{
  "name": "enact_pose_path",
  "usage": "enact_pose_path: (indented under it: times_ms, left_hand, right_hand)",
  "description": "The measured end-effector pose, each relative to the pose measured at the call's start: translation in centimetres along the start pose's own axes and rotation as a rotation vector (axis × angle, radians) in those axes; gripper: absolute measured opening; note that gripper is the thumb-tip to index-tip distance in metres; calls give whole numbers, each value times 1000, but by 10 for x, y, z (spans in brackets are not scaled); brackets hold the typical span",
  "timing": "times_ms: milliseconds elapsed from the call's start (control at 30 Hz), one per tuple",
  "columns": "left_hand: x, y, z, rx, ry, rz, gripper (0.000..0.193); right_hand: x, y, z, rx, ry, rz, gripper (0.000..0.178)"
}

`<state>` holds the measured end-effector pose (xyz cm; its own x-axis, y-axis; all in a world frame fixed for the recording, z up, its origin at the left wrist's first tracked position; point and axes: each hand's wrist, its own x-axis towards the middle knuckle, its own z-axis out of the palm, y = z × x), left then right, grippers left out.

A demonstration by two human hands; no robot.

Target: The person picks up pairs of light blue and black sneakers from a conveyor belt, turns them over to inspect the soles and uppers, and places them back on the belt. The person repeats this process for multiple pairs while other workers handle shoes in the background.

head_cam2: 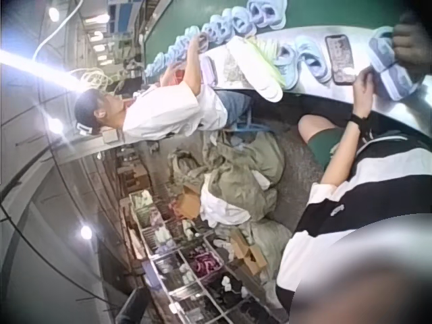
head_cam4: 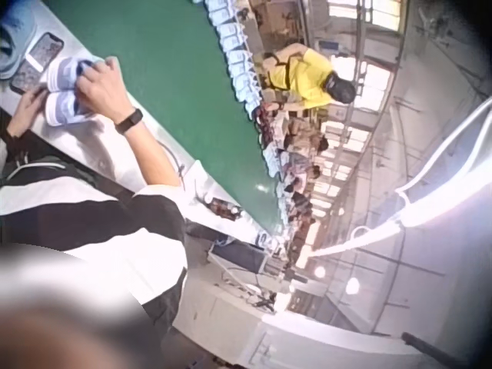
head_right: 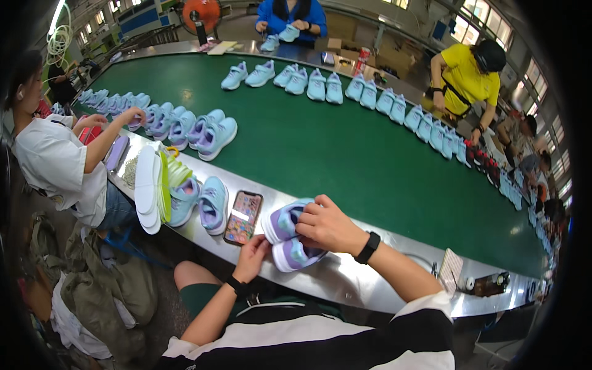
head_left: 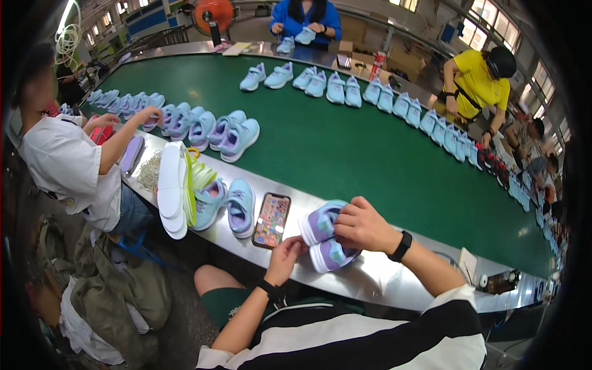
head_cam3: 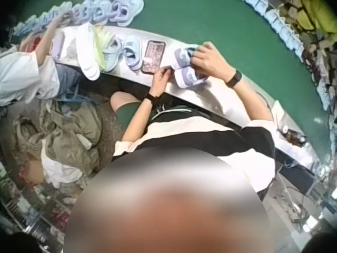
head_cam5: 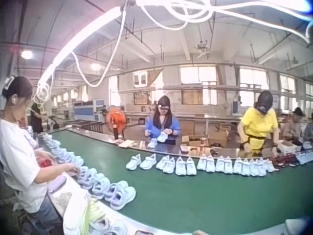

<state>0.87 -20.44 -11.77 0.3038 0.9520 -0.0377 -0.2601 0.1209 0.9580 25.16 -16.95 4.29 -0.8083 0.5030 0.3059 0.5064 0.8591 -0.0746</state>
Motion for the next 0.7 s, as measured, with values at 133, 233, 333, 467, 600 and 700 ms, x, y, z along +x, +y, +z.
enact_pose_path:
  times_ms: [133, 233, 333, 467, 600, 700]
  left_hand:
    - [1, -2, -5, 80, -60, -76, 31]
    - [5, -6, -12, 247, -38, 280, 38]
    - [8, -14, -17, -13, -156, -98, 29]
    - [8, -20, -18, -108, -193, -92, 27]
    - [5, -12, -21, -9, -198, -159, 27]
    - [0, -3, -22, 131, -202, -67, 22]
  right_hand:
    - [48, -11, -6, 269, 345, 403, 25]
    - [92, -9, 2, 489, 507, 621, 26]
    - [133, 5, 23, 669, 563, 744, 24]
    - [209, 59, 53, 513, 664, 667, 30]
    - [338, 164, 37, 424, 734, 776, 39]
    - [421, 254, -1, 183, 844, 1021, 48]
